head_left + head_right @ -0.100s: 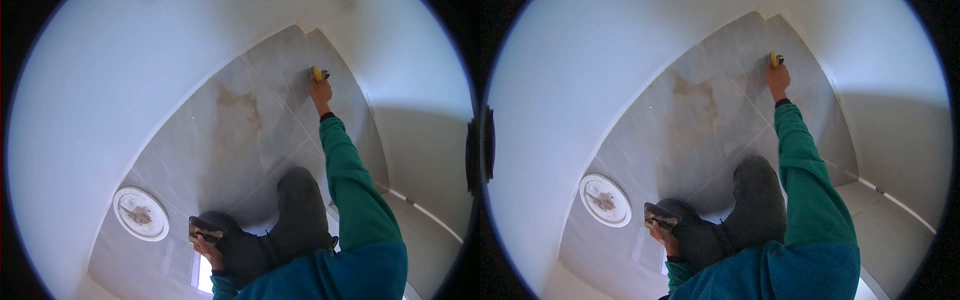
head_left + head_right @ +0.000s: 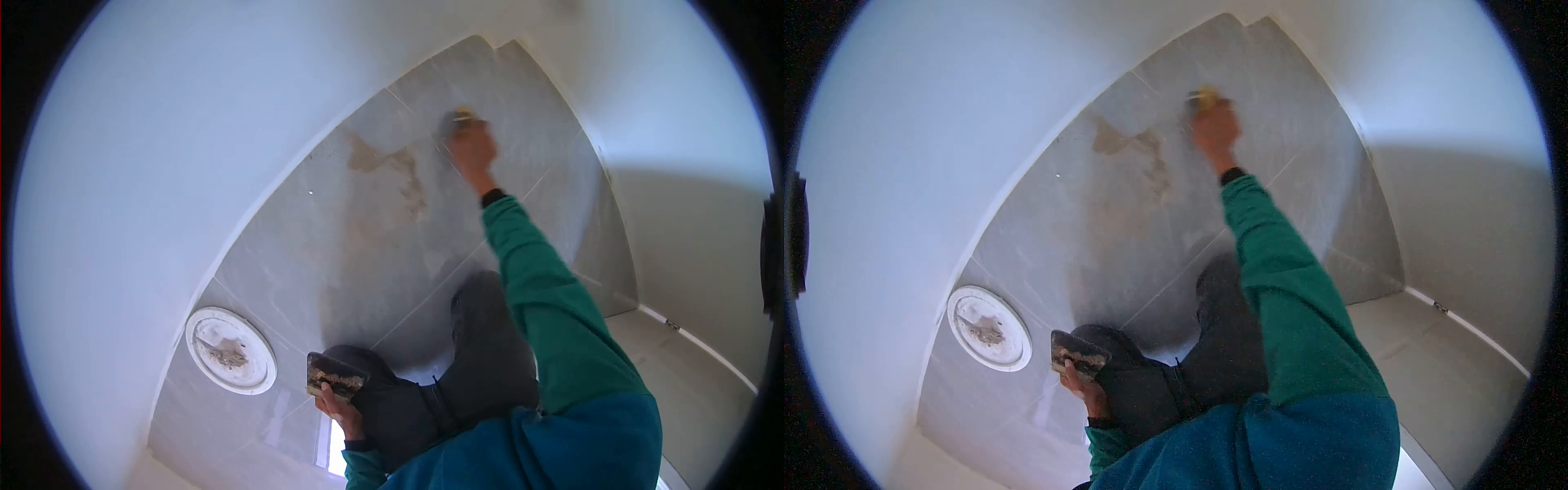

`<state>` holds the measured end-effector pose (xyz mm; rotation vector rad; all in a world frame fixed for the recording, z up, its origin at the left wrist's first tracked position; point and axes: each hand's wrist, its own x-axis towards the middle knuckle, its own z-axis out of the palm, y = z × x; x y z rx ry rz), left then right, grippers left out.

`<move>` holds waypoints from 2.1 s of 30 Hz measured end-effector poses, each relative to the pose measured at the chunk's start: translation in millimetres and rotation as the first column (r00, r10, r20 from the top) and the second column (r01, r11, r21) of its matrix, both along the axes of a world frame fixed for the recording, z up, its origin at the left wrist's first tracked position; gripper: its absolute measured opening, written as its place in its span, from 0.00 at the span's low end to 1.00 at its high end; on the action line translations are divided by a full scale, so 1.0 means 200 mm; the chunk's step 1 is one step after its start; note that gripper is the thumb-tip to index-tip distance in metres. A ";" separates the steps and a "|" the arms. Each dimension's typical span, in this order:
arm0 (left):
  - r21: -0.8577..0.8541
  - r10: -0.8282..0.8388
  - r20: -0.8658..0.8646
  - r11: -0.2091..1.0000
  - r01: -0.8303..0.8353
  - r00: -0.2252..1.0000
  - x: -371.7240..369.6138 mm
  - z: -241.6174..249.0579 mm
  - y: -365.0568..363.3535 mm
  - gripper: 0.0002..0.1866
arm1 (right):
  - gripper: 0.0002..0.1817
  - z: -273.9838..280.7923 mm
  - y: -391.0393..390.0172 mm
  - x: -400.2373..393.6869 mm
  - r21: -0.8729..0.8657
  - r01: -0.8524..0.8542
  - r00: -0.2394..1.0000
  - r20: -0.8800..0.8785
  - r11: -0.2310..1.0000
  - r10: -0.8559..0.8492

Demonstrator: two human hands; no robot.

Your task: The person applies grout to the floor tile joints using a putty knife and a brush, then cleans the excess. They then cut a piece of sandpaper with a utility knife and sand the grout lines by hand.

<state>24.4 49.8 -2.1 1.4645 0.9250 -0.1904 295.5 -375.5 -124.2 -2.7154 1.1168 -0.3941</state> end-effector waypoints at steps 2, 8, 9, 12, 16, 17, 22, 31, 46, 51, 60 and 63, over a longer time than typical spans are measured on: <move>0.055 -0.023 -0.052 0.998 0.026 0.998 -0.05 0.13 0.00 0.31 | 0.20 0.10 0.43 -0.02 0.239 -0.175 0.982 -0.032 0.955 0.188; -0.044 0.051 0.056 0.998 -0.048 0.997 -0.11 0.05 0.06 0.30 | 0.19 0.16 0.22 -0.27 0.298 -0.404 0.910 0.231 0.865 0.345; -0.047 0.073 0.055 0.996 -0.071 0.996 -0.11 0.04 0.06 0.30 | 0.17 0.15 0.06 -0.41 0.337 -0.419 0.903 0.253 0.843 0.347; 0.003 0.052 0.005 0.999 -0.052 0.999 -0.09 0.09 0.00 0.29 | 0.15 0.24 -0.18 -0.69 0.488 -0.354 0.932 0.257 0.798 0.256; 0.111 -0.013 -0.035 0.994 0.017 0.999 -0.05 0.13 -0.03 0.29 | 0.17 0.02 -0.25 -0.44 -0.127 -0.760 0.648 -0.091 0.637 0.756; 0.127 -0.024 -0.043 0.991 0.029 0.999 -0.04 0.13 -0.03 0.30 | 0.18 -0.01 -0.19 -0.30 -0.045 -0.718 0.694 0.034 0.695 0.719; 0.142 -0.037 -0.038 0.989 0.042 0.999 -0.01 0.12 -0.08 0.30 | 0.20 0.07 0.02 0.29 0.095 -0.685 0.717 0.265 0.722 0.645; 0.125 -0.037 -0.071 0.991 0.046 0.997 0.00 0.15 -0.10 0.30 | 0.23 0.18 0.08 0.08 0.152 -0.676 0.705 -0.154 0.721 0.692; 0.099 -0.079 -0.007 0.992 0.080 0.997 -0.07 0.06 -0.01 0.32 | 0.18 0.08 0.19 -0.39 0.178 -0.228 0.965 0.174 0.957 0.197; 0.128 -0.036 0.053 0.991 0.029 0.998 0.00 0.09 -0.07 0.28 | 0.16 0.18 -0.14 -0.43 -0.172 -0.257 0.897 0.323 0.951 0.301; 0.741 -0.969 -0.173 -0.011 0.672 0.175 0.32 -0.31 -0.73 0.22 | 0.20 0.08 0.07 -0.35 -0.015 -0.206 0.977 0.047 0.979 0.206; 0.847 -0.994 -0.103 -0.068 0.527 0.037 0.36 -0.52 -0.93 0.23 | 0.21 0.14 0.12 -0.26 0.243 -0.191 0.977 -0.047 0.951 0.208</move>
